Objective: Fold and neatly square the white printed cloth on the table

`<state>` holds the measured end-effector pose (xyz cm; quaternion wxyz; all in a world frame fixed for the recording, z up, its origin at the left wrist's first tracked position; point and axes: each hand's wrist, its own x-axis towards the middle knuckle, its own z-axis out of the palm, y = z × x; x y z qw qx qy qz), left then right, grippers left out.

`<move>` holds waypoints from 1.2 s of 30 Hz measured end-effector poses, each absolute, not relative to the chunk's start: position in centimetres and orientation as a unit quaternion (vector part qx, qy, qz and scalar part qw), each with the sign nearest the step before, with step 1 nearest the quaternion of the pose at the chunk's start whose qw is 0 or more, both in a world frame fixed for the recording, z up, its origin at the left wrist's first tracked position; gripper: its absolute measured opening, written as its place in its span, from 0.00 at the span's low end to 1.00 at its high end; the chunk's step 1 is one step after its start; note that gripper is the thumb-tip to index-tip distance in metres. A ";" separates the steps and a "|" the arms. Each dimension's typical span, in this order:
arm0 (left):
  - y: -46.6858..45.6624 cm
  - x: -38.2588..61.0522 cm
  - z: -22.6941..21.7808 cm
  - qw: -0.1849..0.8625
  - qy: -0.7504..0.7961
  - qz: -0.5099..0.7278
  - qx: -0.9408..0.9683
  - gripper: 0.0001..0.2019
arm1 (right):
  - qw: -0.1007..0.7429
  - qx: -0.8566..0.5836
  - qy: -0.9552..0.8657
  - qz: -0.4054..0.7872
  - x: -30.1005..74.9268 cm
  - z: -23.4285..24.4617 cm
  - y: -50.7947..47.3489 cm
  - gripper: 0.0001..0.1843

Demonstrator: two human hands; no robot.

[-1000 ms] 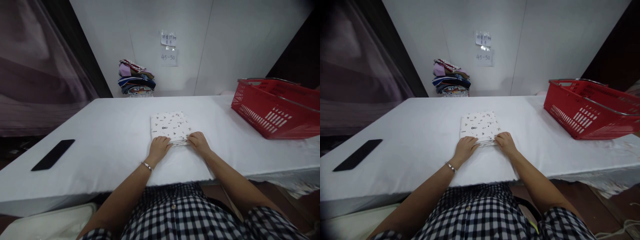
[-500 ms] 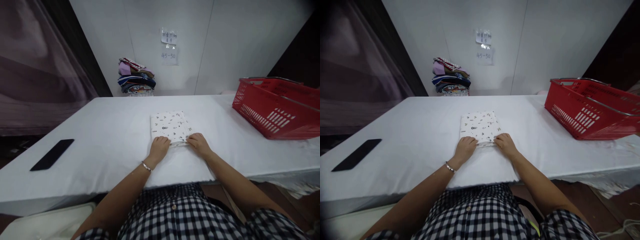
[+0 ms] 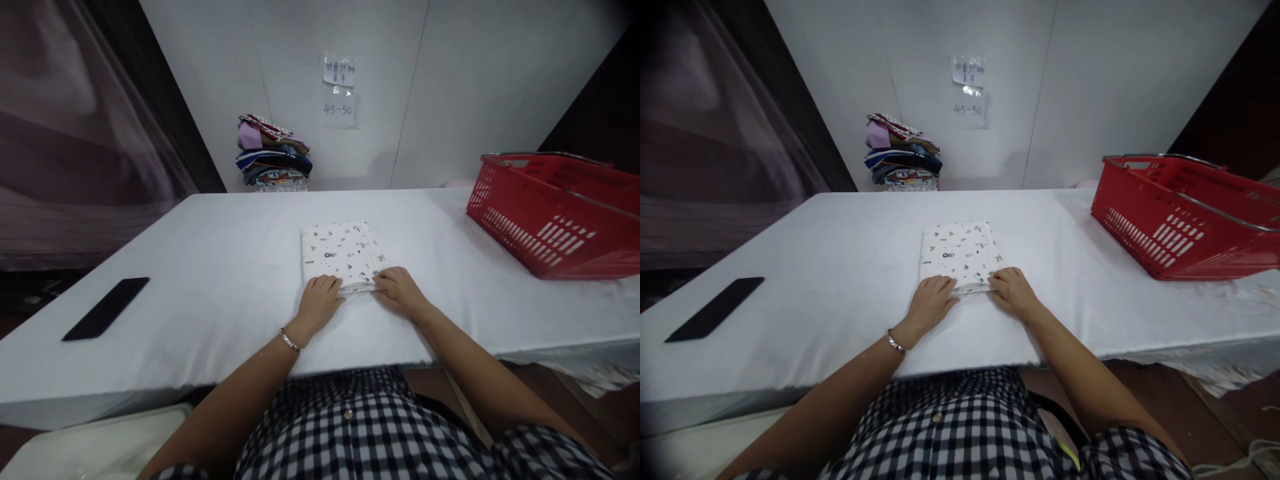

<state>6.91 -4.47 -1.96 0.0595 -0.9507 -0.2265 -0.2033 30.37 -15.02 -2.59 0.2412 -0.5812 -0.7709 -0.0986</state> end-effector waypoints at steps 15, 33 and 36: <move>-2.8 7.8 -2.2 0.084 -0.226 -0.281 -0.929 0.10 | 0.283 -0.596 -0.720 -0.214 30.3 -3.4 -13.6 0.10; -3.5 6.8 -2.0 0.049 -0.222 -0.232 -0.946 0.16 | 0.252 -0.579 -0.764 -0.134 30.9 -3.5 -14.4 0.13; -3.4 7.0 -2.3 0.061 -0.225 -0.227 -0.946 0.20 | 0.246 -0.586 -0.757 -0.154 30.8 -3.4 -14.3 0.14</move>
